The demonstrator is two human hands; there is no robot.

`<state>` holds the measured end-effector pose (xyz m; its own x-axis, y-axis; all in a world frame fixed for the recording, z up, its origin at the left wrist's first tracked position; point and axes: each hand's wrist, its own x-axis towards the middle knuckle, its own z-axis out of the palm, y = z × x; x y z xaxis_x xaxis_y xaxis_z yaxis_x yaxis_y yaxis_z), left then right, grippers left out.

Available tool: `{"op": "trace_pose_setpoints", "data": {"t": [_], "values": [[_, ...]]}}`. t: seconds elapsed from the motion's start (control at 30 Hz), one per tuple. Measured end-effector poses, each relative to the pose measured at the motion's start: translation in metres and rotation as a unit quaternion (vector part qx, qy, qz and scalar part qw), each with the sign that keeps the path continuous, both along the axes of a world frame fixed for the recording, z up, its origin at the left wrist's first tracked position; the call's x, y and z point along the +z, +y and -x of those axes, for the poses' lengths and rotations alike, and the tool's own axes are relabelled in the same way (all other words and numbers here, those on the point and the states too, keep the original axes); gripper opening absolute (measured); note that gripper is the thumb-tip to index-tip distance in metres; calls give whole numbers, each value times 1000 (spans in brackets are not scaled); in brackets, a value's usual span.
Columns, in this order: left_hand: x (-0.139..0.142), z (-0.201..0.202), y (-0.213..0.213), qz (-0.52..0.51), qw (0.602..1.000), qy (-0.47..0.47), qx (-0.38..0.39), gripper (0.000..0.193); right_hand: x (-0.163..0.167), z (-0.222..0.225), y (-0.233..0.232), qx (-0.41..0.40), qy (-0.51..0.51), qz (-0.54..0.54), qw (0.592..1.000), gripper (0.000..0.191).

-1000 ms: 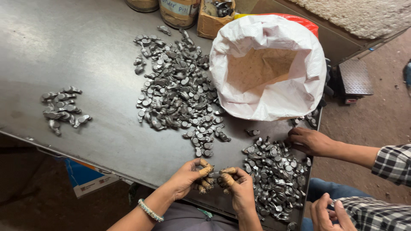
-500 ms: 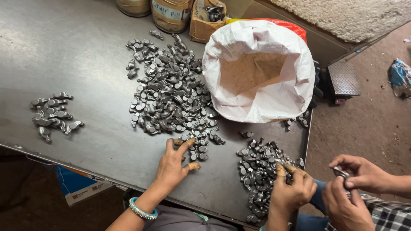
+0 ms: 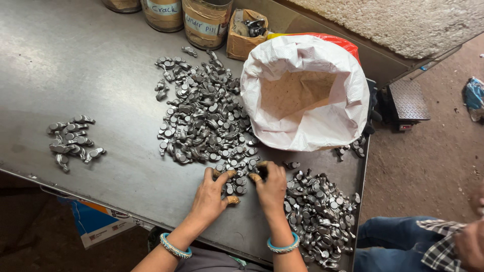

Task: The person sorts small metal components on a metal table, picking them up and placing them into piles. A second person is also sorting similar parts nearby. The camera wearer continues the repetitive sorting process throughout the clip.

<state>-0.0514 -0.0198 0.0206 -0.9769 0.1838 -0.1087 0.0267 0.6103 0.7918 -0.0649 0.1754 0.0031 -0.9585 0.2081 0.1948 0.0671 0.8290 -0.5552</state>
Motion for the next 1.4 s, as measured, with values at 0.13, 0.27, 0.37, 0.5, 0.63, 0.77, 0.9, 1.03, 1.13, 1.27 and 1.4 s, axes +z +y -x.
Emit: {"op": "trace_pose_setpoints", "data": {"t": [0.13, 0.27, 0.37, 0.5, 0.63, 0.77, 0.9, 1.03, 1.13, 1.27, 1.4], "values": [[-2, 3, 0, -6, 1000, 8, -6, 73, -26, -25, 27, -33, -57, 452, 889, 38], [-3, 3, 0, -16, 1000, 13, -4, 73, -36, -71, 50, -21, -61, 740, 670, 49], [-3, 3, 0, -19, 1000, 11, -6, 72, -35, -98, 57, -18, -55, 801, 596, 52], [-3, 4, -1, -14, 1000, -3, -6, 70, -32, -112, 59, 11, -34, 804, 594, 56], [-4, 3, -2, -7, 1000, 9, -8, 69, -32, -113, 59, 9, -31, 802, 597, 57], [-5, 2, -2, -1, 1000, 10, -7, 70, -35, -112, 58, 13, -35, 798, 601, 56], [-7, 1, -2, -1, 1000, 27, -12, 70, -36, -112, 57, 9, -39, 796, 604, 55], [-9, -5, -2, -5, 999, 34, -17, 70, -35, -113, 57, 17, -37, 800, 598, 55], [-7, -12, -1, -20, 999, 19, -24, 69, -34, -112, 56, 13, -39, 797, 602, 54], [-1, -18, -4, -42, 999, -16, -20, 71, -33, -113, 54, 6, -47, 792, 608, 54], [12, -26, -4, -38, 995, 87, -6, 67, -37, -113, 54, -11, -66, 790, 610, 52]]}}
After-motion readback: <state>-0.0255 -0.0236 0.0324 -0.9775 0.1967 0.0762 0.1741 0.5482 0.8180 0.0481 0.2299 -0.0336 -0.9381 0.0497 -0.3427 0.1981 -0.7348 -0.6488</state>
